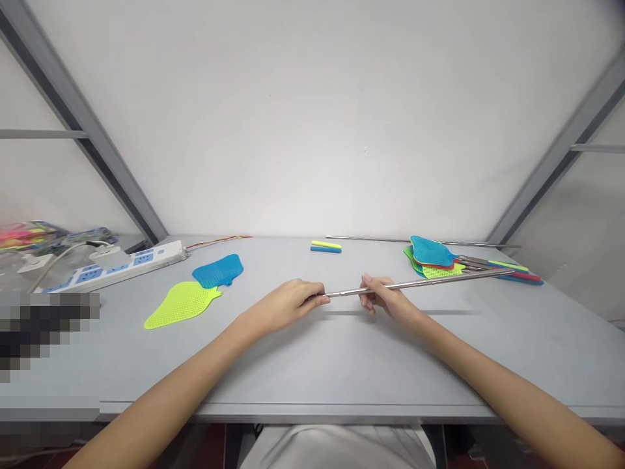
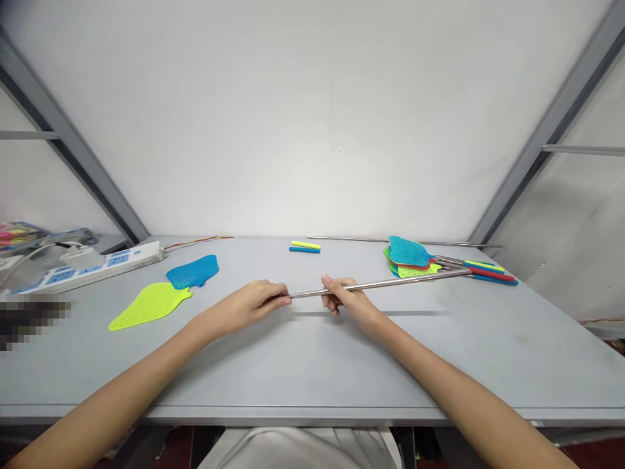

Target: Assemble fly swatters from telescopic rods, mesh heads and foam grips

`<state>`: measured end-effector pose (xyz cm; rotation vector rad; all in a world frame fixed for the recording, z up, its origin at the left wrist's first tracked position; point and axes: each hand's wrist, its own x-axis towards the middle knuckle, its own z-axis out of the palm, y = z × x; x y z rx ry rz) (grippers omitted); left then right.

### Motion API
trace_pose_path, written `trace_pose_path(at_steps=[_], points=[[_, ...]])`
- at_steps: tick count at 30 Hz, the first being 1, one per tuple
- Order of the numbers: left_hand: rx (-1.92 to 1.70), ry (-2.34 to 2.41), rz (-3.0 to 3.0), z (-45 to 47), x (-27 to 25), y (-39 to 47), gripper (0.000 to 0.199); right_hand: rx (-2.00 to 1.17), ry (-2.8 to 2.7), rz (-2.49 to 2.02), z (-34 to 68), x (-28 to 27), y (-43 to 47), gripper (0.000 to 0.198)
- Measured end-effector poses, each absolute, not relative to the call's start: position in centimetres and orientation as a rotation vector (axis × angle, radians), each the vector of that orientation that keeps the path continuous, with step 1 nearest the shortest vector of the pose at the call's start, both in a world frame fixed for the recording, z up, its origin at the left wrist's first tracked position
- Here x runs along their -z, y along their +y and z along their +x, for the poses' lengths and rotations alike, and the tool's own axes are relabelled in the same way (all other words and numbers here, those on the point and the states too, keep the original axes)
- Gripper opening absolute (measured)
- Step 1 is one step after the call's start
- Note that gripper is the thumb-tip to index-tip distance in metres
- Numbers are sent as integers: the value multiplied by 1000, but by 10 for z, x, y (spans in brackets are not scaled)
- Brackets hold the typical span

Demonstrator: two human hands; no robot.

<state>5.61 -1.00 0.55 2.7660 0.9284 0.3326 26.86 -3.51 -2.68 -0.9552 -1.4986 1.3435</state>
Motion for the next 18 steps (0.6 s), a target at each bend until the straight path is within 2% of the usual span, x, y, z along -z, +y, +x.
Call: trace_pose_path(at_steps=[9,18], points=[[-354,938,2756,56,-5,-9,37,-1654,-1298,-879,274,22,-37,48],[-370,935,2757,58,-6,-13,38,-1692,-1244,-894,273,24,-34,51]])
